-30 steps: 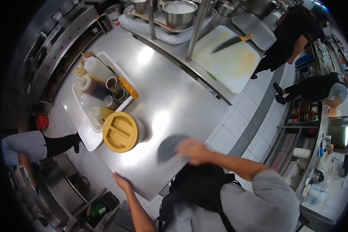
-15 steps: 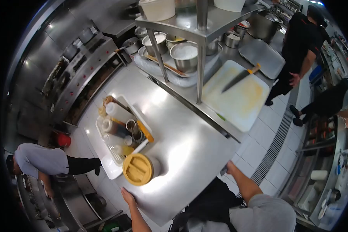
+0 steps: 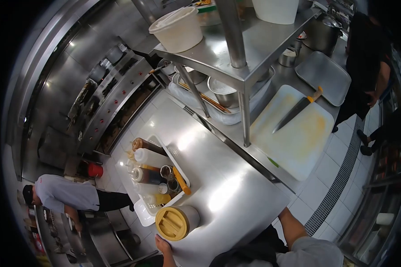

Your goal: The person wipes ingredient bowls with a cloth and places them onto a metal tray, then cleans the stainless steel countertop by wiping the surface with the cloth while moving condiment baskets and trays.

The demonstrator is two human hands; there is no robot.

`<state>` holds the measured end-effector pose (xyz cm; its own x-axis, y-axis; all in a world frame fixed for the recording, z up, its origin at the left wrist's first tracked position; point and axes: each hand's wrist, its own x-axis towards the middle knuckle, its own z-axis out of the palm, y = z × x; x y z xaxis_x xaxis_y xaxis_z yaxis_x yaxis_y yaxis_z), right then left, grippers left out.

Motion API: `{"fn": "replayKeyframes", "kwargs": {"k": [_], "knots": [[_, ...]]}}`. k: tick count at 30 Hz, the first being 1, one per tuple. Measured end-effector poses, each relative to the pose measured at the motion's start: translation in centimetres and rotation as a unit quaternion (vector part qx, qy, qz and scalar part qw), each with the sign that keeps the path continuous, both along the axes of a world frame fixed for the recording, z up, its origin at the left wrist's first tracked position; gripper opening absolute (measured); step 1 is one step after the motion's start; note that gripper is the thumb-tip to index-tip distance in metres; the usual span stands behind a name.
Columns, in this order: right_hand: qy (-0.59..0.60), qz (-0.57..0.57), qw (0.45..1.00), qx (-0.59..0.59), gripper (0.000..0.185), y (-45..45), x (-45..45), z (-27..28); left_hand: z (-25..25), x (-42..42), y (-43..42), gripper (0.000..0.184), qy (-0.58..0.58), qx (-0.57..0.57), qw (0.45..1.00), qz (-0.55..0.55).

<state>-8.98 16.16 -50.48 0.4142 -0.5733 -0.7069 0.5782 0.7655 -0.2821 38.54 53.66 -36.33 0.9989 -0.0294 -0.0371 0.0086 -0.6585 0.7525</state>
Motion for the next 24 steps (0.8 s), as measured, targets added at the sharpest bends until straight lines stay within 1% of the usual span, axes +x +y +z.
{"fn": "replayKeyframes", "kwargs": {"k": [1, 3, 6, 7, 9, 13, 16, 18, 19, 21, 22, 24], "knots": [[0.012, 0.010, 1.000, 0.002, 0.055, -0.3, 0.2, -0.2, 0.3, -0.2, -0.2, 0.053, -0.002, -0.003, 1.000, 0.003], [0.032, 0.018, 0.999, 0.001, 0.055, -0.7, 0.5, -0.7, 1.3, -0.5, -0.1, 0.055, 0.020, 0.036, 0.999, -0.013], [0.045, 0.025, 0.999, -0.002, 0.055, -1.1, 0.8, -0.9, 0.8, 0.1, 0.4, 0.056, 0.020, 0.060, 0.998, -0.024], [0.050, 0.027, 0.998, -0.005, 0.055, -1.3, 0.8, -0.9, 0.6, 0.2, 0.5, 0.056, 0.019, 0.058, 0.998, -0.020], [0.058, 0.033, 0.998, -0.006, 0.055, -1.6, 0.7, -1.1, 0.1, 0.3, 1.0, 0.056, 0.047, -0.005, 0.998, -0.031], [0.078, 0.037, 0.996, 0.000, 0.056, -1.3, 0.1, -1.2, 0.0, 0.2, 1.5, 0.057, 0.054, -0.010, 0.998, -0.022], [0.094, 0.043, 0.995, 0.001, 0.056, -1.7, 0.1, -0.8, 0.6, 0.5, 0.5, 0.058, 0.083, -0.013, 0.996, 0.009], [0.105, 0.051, 0.993, 0.002, 0.056, -1.8, 0.0, -0.5, 1.6, -0.3, 0.3, 0.060, 0.087, 0.027, 0.996, -0.011], [0.111, 0.053, 0.992, 0.004, 0.056, -1.8, -0.1, -0.4, 2.3, -0.4, 0.3, 0.060, 0.089, 0.027, 0.996, -0.007], [0.122, 0.059, 0.991, 0.004, 0.056, -1.8, 0.0, -0.3, 2.9, -0.7, -0.3, 0.062, 0.067, 0.097, 0.993, -0.031], [0.128, 0.064, 0.990, 0.005, 0.056, -1.8, 0.0, -0.3, 2.2, -0.7, -0.3, 0.062, 0.076, 0.094, 0.992, -0.029], [0.139, 0.069, 0.988, 0.011, 0.056, -1.6, 0.0, -0.3, 1.6, -0.6, 0.4, 0.061, 0.055, 0.079, 0.995, -0.013]]}}
